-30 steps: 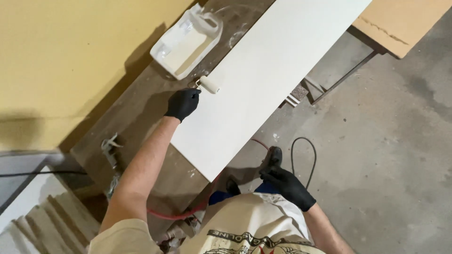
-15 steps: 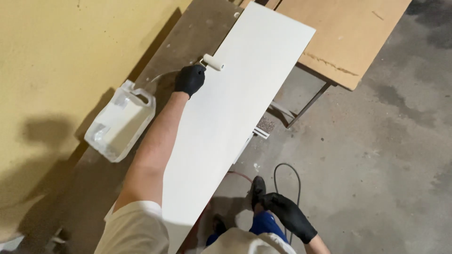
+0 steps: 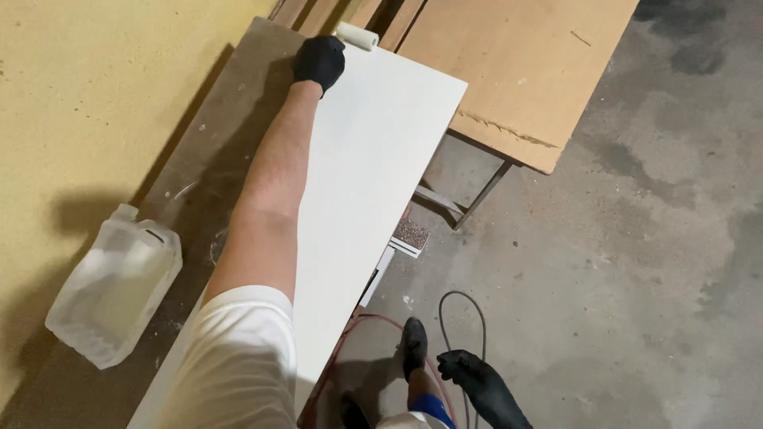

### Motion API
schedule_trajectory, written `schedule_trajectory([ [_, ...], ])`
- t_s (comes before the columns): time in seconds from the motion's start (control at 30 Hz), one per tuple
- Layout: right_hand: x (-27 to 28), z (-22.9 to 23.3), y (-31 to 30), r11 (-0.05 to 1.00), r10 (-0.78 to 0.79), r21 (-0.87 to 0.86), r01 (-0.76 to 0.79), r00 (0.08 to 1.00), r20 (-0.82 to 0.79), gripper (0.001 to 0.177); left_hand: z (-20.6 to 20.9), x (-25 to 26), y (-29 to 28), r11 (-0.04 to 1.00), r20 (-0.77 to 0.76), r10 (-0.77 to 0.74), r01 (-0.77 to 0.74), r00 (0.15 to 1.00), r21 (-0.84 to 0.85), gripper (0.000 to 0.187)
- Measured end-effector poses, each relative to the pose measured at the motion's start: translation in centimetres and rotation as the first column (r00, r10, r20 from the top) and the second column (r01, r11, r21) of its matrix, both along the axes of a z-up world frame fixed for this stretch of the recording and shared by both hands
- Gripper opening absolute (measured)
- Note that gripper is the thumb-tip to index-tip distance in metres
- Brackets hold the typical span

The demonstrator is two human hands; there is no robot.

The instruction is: The person paints a white rectangular board using a paint roller. They repeatedly roll the roller over the board's surface and dip it into a paint container to reload paint. The person also briefly touches the board with their gloved hand.

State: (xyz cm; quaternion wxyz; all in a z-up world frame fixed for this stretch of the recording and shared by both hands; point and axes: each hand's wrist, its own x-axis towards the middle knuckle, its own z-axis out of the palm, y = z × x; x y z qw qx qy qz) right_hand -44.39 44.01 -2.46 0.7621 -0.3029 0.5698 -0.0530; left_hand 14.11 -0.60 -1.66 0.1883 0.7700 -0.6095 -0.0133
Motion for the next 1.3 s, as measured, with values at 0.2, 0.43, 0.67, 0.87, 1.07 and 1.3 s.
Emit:
schedule_trajectory([
  [0.2,-0.6,-0.6,0.1,0.995,0.005,-0.104,0.005,0.996,0.092,0.030,1.9,-1.8,-0.5,0.997,-0.037,-0.034,0.031,0.999,-0.076,0.036],
  [0.43,-0.3,3.3,-0.6,0.985,0.101,-0.138,-0.106,0.994,-0.039,0.033,1.5,-2.5,2.5,0.998,-0.014,0.037,-0.036,0.999,0.052,0.033],
  [0.67,0.1,4.0,1.8,0.928,0.196,-0.329,-0.175,0.980,0.032,0.031,0.6,-1.2,14.2,0.997,-0.006,0.044,-0.044,0.999,0.057,0.028],
  [0.87,3.1,8.0,5.3,0.813,0.399,-0.410,-0.413,0.909,-0.123,0.029,4.0,-2.3,30.8,0.985,-0.079,0.142,-0.133,0.987,0.110,0.025],
  [1.07,5.3,11.8,12.2,0.794,0.434,-0.476,-0.379,0.901,0.007,0.029,4.1,-1.5,50.2,0.984,-0.162,0.140,-0.119,0.977,0.135,0.035],
  [1.3,8.5,12.8,23.0,0.724,0.471,-0.490,-0.486,0.867,-0.164,0.054,6.2,-2.3,72.5,0.926,-0.140,0.309,-0.265,0.941,0.268,0.027],
])
